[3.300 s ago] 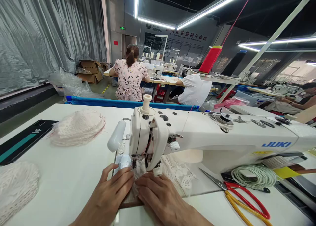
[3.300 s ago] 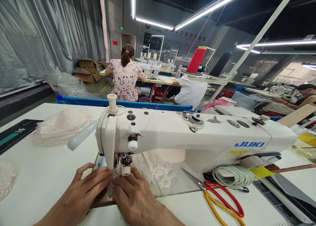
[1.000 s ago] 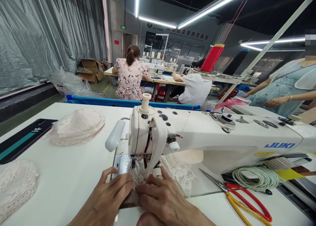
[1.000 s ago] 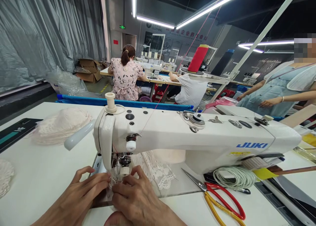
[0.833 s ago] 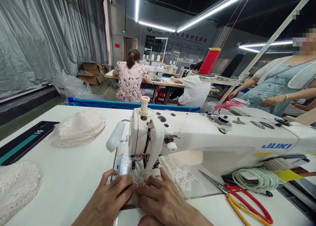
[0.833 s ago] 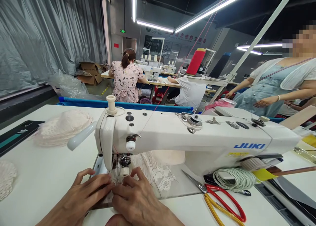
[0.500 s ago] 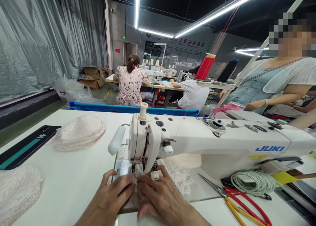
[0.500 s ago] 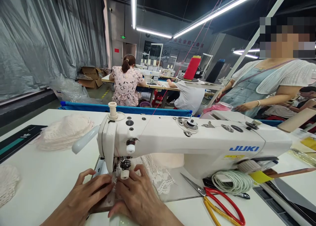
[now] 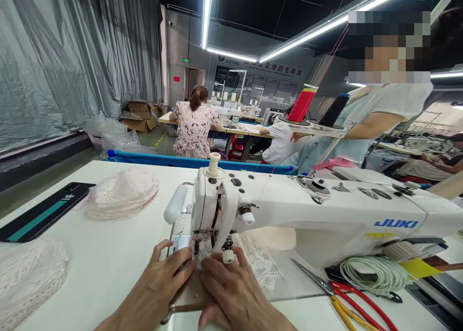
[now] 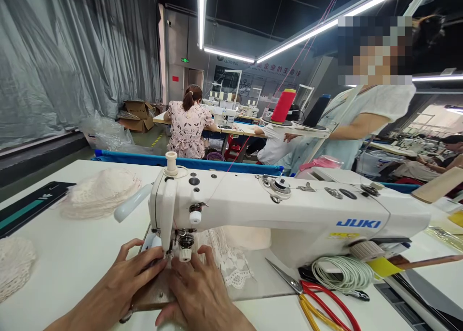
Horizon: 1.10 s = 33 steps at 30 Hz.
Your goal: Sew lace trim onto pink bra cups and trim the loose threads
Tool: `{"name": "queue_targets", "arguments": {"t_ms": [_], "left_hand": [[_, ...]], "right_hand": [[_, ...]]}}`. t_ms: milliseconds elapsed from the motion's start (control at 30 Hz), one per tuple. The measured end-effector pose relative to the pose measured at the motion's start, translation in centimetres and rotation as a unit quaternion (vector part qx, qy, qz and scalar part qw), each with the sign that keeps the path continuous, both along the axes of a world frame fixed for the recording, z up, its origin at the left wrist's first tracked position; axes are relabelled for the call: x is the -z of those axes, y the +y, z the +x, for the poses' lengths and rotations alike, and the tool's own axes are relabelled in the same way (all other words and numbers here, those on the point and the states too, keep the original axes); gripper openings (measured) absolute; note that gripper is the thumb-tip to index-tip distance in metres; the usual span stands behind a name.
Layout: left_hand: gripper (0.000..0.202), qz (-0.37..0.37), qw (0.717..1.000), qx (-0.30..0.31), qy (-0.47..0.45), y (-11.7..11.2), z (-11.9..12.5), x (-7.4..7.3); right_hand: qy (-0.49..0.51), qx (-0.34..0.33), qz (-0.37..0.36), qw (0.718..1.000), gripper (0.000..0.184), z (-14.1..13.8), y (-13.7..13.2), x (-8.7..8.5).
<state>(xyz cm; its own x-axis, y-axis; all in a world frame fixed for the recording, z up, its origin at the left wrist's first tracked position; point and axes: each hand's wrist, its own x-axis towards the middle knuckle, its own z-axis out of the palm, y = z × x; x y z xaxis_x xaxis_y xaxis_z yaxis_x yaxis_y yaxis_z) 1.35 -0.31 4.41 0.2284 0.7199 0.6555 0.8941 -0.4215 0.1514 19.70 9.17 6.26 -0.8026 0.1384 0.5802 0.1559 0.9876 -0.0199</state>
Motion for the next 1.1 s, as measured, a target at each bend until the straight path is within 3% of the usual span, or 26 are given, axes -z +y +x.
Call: {"name": "queue_targets", "arguments": {"t_ms": [233,433,533,600,700,800,867,933,967,1033,1100], "left_hand": [[0.022,0.005,0.999,-0.014,0.034,0.1,-0.1,-0.4],[0.028,0.045,0.996,-0.058,0.050,0.0,-0.5,1.0],[0.032,0.030,0.995,-0.077,0.051,-0.3,-0.7,1.3],[0.040,0.015,0.996,-0.083,0.037,-0.6,-0.8,1.0],[0.046,-0.014,0.996,-0.084,0.000,-1.3,-0.9,-0.2],[0.047,-0.130,0.986,-0.079,-0.072,-2.2,-0.9,-2.1],[0.059,-0.259,0.946,-0.041,-0.190,-3.1,-0.7,-3.3],[0.071,-0.359,0.869,0.012,-0.340,-4.1,0.0,-4.3],[0.067,-0.385,0.828,0.035,-0.407,-4.7,0.5,-4.7],[0.050,-0.412,0.750,0.071,-0.512,-5.9,1.8,-5.2],[0.044,-0.423,0.687,0.096,-0.583,-7.3,3.4,-5.6]], "right_hand": [[0.010,0.005,0.000,1.000,0.066,-0.1,-0.1,0.6],[0.017,0.032,0.021,0.999,0.054,-0.1,0.2,0.1],[0.005,0.054,0.010,0.998,0.050,-0.1,0.1,0.0],[-0.021,0.083,-0.012,0.996,0.045,-0.3,0.1,0.0],[-0.050,0.103,-0.050,0.992,0.016,-0.5,0.2,-0.6],[-0.067,0.018,-0.160,0.985,0.018,0.0,0.1,-2.6],[-0.063,-0.053,-0.333,0.939,0.017,0.8,-0.1,-4.3],[-0.051,-0.096,-0.518,0.849,0.023,1.9,-0.6,-5.7],[-0.042,-0.104,-0.589,0.800,0.027,2.5,-0.9,-6.2],[-0.023,-0.102,-0.680,0.726,0.032,3.6,-1.7,-6.5],[-0.025,-0.103,-0.719,0.687,0.035,4.6,-2.9,-6.6]]}}
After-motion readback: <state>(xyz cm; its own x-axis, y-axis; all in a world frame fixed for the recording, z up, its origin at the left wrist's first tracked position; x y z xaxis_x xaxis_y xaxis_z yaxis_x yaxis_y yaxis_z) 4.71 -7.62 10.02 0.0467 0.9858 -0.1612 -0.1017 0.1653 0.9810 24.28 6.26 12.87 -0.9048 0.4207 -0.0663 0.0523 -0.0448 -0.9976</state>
